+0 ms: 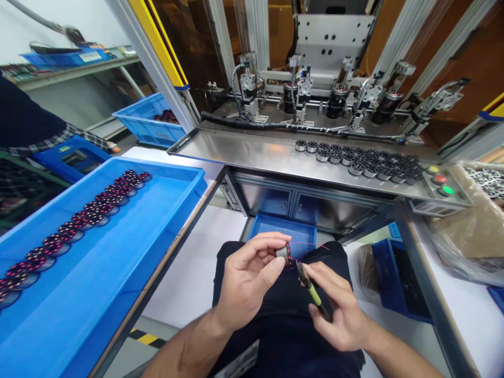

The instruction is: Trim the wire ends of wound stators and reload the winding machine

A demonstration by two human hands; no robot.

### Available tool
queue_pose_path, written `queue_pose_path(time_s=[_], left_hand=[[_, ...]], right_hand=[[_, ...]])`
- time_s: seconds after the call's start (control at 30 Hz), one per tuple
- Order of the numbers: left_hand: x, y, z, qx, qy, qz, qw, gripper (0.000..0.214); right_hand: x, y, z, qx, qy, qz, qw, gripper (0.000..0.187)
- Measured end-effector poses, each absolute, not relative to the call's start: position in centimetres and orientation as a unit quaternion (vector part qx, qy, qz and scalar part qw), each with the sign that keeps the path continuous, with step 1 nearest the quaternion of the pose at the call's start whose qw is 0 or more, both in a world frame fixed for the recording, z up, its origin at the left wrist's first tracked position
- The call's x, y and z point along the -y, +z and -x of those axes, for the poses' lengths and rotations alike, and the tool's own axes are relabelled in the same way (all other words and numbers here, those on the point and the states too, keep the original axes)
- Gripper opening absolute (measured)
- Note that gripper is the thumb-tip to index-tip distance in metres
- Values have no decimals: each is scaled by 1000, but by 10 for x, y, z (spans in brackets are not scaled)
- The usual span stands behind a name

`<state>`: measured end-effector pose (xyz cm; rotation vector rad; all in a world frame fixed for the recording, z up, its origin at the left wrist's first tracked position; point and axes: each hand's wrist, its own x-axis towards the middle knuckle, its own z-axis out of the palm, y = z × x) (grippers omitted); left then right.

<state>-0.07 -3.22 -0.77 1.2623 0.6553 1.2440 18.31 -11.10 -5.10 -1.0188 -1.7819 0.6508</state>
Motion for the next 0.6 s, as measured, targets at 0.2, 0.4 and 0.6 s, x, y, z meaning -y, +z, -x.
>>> queue_pose_path(time_s=[0.2,0.4,0.6], left_hand=[[35,-6,2,-278,520,-571,571,19],[35,-8,4,-278,511,-587,562,22],[36,-10,4,-270,512,-595,557,24]], right_hand=[[108,-49,-183,731,263,411,476,81],[110,-52,-184,734,243,415,479,78],[110,-52,-183,719,258,439,474,73]])
